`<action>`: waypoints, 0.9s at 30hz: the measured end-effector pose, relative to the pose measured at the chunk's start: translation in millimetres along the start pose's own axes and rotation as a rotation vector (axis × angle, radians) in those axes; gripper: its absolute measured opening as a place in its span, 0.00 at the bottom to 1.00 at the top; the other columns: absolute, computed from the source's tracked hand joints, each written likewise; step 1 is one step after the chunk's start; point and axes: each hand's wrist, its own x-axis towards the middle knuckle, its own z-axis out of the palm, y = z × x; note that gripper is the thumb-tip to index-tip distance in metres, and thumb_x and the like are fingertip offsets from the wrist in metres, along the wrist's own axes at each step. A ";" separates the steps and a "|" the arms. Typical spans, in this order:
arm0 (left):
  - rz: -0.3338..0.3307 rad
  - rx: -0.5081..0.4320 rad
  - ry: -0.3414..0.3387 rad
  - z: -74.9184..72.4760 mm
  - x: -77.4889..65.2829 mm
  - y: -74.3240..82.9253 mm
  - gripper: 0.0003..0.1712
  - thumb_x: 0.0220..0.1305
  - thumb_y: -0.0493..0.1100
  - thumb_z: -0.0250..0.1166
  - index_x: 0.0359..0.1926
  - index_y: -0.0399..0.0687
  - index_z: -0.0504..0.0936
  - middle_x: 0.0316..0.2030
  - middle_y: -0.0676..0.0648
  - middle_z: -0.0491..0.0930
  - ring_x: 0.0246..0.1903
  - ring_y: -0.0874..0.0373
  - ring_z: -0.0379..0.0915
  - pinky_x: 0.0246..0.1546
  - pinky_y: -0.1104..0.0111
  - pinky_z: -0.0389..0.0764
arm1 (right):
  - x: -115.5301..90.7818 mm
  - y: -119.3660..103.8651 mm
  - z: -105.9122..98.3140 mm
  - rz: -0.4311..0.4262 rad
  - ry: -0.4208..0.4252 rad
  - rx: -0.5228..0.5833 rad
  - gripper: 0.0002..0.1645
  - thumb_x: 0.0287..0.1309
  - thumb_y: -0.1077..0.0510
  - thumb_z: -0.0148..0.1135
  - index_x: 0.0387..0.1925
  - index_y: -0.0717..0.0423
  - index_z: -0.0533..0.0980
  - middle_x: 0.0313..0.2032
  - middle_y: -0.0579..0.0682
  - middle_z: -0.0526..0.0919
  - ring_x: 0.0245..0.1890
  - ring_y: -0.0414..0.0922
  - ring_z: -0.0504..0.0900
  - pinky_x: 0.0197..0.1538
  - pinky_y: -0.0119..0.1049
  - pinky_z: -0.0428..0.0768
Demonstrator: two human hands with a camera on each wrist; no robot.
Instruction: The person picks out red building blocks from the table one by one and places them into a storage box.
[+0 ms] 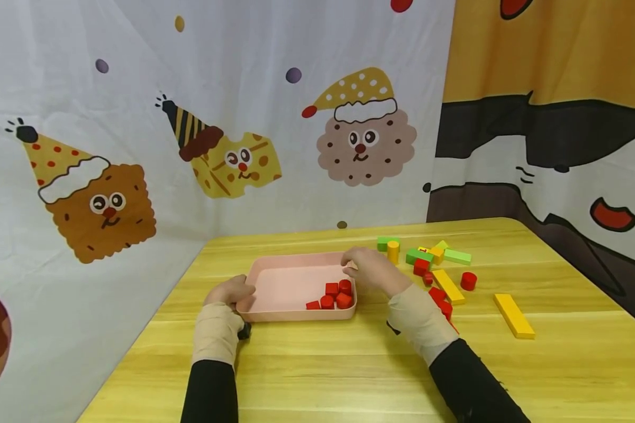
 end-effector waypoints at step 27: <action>-0.041 0.015 0.022 -0.5 -4.0 0.2 0.38 0.68 0.45 0.48 0.72 0.35 0.43 0.71 0.30 0.43 0.68 0.36 0.40 0.67 0.46 0.52 | 0.6 60.1 6.4 0.100 -0.186 -0.067 0.16 0.58 0.61 0.60 0.48 0.62 0.78 0.48 0.60 0.81 0.45 0.52 0.77 0.52 0.49 0.76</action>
